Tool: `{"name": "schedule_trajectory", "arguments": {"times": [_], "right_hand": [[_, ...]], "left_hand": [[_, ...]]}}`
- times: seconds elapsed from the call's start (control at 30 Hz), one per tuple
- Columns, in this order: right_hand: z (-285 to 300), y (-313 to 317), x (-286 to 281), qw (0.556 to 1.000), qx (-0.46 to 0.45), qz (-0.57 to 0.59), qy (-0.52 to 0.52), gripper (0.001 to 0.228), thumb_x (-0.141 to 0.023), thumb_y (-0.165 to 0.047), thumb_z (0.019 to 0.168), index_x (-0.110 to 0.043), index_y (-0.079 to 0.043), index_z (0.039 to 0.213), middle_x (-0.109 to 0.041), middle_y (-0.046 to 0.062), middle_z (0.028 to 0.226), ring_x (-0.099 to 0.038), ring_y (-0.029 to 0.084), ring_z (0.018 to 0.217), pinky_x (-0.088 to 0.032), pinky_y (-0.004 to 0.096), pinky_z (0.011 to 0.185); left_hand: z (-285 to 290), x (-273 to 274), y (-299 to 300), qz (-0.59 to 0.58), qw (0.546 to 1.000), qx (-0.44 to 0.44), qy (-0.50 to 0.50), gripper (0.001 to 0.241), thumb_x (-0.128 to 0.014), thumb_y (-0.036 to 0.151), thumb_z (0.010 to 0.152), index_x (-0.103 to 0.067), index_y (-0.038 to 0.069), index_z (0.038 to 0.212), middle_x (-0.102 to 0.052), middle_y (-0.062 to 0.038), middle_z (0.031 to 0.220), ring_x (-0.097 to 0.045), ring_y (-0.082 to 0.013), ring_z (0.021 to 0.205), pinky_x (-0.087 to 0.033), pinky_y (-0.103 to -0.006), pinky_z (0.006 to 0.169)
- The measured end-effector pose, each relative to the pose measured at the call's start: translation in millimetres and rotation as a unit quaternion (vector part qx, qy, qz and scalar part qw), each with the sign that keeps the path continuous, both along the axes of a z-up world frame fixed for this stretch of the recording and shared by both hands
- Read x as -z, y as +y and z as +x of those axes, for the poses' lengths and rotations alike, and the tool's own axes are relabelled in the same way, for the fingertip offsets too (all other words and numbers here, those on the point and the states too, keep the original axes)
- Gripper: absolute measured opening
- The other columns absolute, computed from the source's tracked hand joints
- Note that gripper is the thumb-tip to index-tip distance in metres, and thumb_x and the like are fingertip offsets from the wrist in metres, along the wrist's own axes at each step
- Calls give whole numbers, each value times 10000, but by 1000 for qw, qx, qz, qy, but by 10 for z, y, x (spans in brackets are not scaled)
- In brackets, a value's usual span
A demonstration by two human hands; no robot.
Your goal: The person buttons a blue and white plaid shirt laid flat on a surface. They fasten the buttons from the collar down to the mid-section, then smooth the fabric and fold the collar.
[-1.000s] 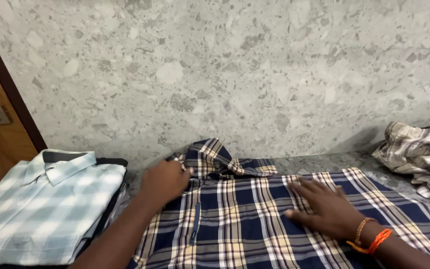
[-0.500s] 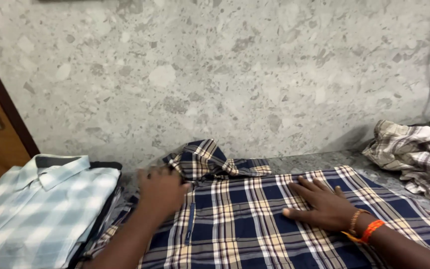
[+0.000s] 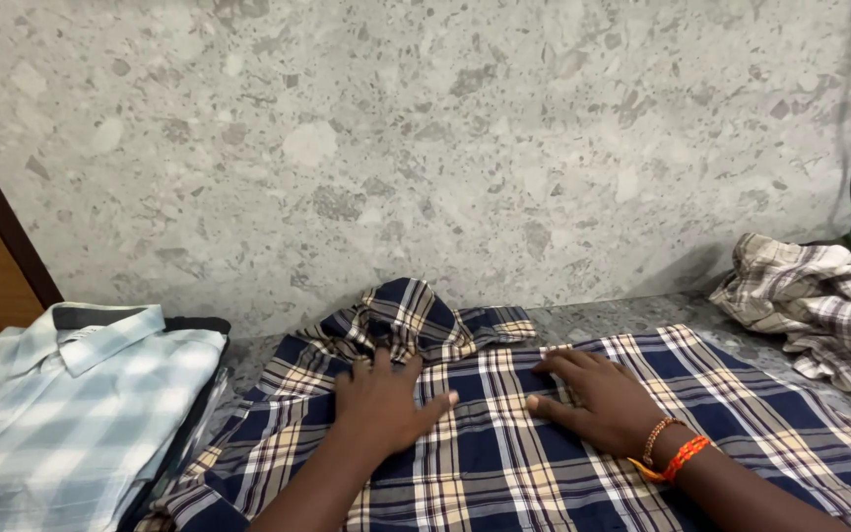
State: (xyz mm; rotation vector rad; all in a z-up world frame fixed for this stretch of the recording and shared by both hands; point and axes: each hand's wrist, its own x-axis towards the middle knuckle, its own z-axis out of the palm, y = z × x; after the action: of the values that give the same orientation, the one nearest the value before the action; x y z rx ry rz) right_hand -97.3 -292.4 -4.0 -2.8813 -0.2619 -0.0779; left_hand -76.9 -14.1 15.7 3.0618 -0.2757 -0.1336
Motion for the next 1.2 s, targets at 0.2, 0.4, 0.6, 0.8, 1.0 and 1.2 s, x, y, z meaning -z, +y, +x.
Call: {"name": "schedule_trajectory", "arguments": {"times": [0.2, 0.4, 0.6, 0.8, 1.0, 1.2], "right_hand": [[384, -410, 286, 990, 57, 49, -117, 542, -483, -586, 968, -622, -249, 1369, -582, -13, 1465, -585, 255, 1303, -493, 449, 1088], [549, -984, 290, 986, 148, -64, -46, 422, -491, -446, 1011, -564, -410, 1424, -557, -104, 1504, -507, 218, 1389, -429, 545, 1120], [545, -958, 409, 984, 63, -78, -148, 438, -527, -425, 959, -598, -365, 1388, -531, -59, 1511, -490, 251, 1372, -415, 548, 1093], [316, -628, 255, 989, -33, -48, -135, 553, -602, -570, 911, -689, -238, 1345, -590, 16, 1419, -527, 274, 1326, -462, 449, 1034], [170, -497, -45, 980, -100, 30, -167, 371, -712, -500, 854, -793, -141, 910, -760, 38, 888, -692, 224, 894, -545, 391, 809], [-509, 70, -409, 971, -221, 81, -26, 503, -855, -448, 847, -677, -5, 690, -642, 100, 642, -622, 252, 564, -493, 383, 562]], "left_hand": [[536, 145, -283, -43, 994, 44, -96, 549, -418, 518, 1074, -688, 101, 1308, -699, -137, 1315, -665, -306, 1251, -524, -503, 1060], [606, 415, -324, -85, 978, 133, -135, 562, -507, 447, 1004, -430, 279, 1535, -452, -122, 1527, -388, -352, 1427, -260, -574, 1189], [544, 465, -142, -68, 987, 99, -108, 713, -501, 587, 1012, -252, 316, 1623, -240, -147, 1664, -185, -466, 1481, -165, -616, 1134], [230, 245, -207, -47, 965, 146, -211, 509, -642, 417, 939, -557, 170, 1376, -498, -136, 1426, -441, -360, 1326, -303, -587, 1114], [404, 465, -227, -116, 953, 191, -205, 286, -663, 301, 934, -711, 120, 1150, -651, -88, 1138, -611, -308, 1092, -485, -500, 956], [-221, -170, -442, -134, 974, 181, -34, 401, -702, 430, 892, -723, 111, 1134, -699, -121, 1179, -648, -313, 1136, -517, -480, 981]]}}
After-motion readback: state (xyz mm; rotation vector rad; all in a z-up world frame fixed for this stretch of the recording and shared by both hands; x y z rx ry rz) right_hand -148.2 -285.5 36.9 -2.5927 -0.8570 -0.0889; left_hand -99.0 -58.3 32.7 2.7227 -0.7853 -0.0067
